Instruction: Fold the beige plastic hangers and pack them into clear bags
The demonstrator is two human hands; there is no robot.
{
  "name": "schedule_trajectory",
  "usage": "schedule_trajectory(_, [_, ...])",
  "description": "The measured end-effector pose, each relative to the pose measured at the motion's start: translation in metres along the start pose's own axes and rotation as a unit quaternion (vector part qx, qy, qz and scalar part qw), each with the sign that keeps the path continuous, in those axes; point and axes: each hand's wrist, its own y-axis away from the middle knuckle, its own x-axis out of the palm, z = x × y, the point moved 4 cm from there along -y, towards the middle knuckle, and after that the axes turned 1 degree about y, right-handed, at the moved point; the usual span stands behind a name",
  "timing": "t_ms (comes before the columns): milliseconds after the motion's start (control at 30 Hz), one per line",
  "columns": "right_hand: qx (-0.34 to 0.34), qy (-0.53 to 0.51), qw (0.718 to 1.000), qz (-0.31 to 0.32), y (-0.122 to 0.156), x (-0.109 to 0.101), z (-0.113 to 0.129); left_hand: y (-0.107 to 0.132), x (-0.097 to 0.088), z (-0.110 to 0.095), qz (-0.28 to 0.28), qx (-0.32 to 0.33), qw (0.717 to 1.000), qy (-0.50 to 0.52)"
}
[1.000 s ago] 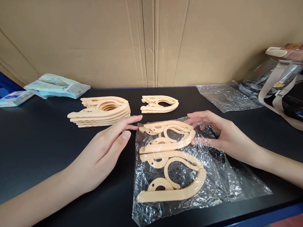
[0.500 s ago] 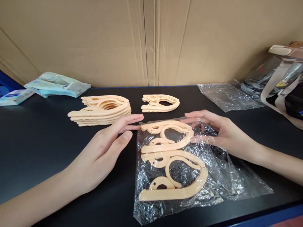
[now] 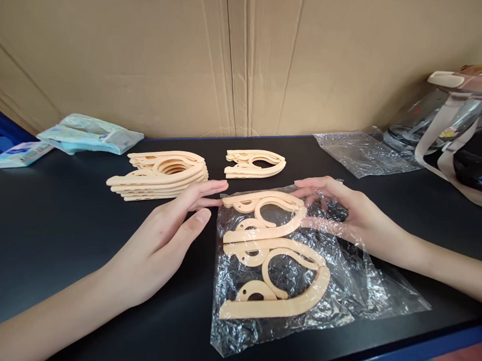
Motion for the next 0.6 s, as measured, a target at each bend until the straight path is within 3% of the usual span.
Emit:
schedule_trajectory(167, [0.012,0.072,0.997,-0.011,0.000,-0.015,-0.002,0.001,0.001,-0.002,-0.013,0.004,0.996,-0.091])
schedule_trajectory(400, [-0.016,0.197,0.976,-0.093,-0.028,-0.053,-0.008,0.003,0.009,-0.002,-0.009,0.135,0.972,-0.191])
schedule_trajectory(467, [-0.052,0.204,0.974,-0.085,-0.045,-0.052,-0.008,0.002,0.010,0.001,-0.001,0.129,0.974,-0.184])
schedule_trajectory(600, [-0.130,0.187,0.974,0.001,-0.084,-0.031,-0.008,-0.001,0.011,0.004,0.023,0.087,0.981,-0.174])
